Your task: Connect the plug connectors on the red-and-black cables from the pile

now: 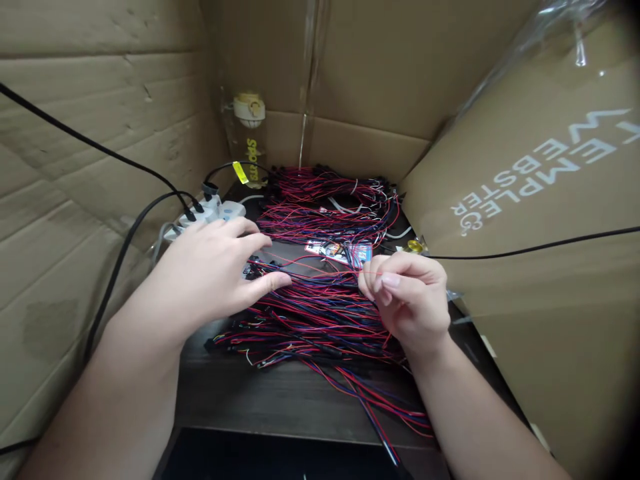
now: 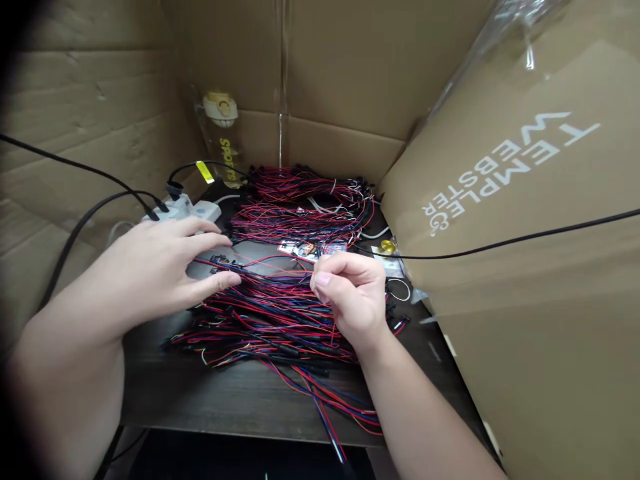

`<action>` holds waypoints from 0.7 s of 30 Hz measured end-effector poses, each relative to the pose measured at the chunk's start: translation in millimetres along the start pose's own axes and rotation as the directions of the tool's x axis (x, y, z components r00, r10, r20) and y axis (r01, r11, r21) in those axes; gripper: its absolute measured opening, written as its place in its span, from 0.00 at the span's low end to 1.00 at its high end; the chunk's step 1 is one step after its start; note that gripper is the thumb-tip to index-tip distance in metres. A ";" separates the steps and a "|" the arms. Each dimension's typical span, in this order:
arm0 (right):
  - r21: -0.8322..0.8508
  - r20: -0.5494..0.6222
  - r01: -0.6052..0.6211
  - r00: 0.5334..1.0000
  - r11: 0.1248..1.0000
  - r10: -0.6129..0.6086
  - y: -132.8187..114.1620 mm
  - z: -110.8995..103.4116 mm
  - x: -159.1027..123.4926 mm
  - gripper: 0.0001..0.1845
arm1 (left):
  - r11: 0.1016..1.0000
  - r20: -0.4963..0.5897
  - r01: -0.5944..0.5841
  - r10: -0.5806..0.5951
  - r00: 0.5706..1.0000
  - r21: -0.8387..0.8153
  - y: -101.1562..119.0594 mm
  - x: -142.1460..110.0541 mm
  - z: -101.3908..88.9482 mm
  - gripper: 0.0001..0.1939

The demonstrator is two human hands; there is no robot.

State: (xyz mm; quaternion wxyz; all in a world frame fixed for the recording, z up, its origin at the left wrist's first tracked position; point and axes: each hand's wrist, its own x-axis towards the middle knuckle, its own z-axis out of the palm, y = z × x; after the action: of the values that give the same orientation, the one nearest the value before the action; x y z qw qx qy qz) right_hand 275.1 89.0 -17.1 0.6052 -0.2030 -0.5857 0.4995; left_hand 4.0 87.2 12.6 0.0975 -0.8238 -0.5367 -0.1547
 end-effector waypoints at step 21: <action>-0.581 0.403 0.176 0.911 0.794 0.093 -5.1 26.3 -13.3 0.08 | 0.996 -0.380 -0.054 0.079 0.921 0.076 -1.3 -6.3 -15.0 0.10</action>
State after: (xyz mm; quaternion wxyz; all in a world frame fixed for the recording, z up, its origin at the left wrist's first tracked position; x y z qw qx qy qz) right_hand 255.5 66.7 -13.5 0.3821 -0.2628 -0.8325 0.3029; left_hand -1.7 77.5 24.3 0.2318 -0.7919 -0.4837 -0.2920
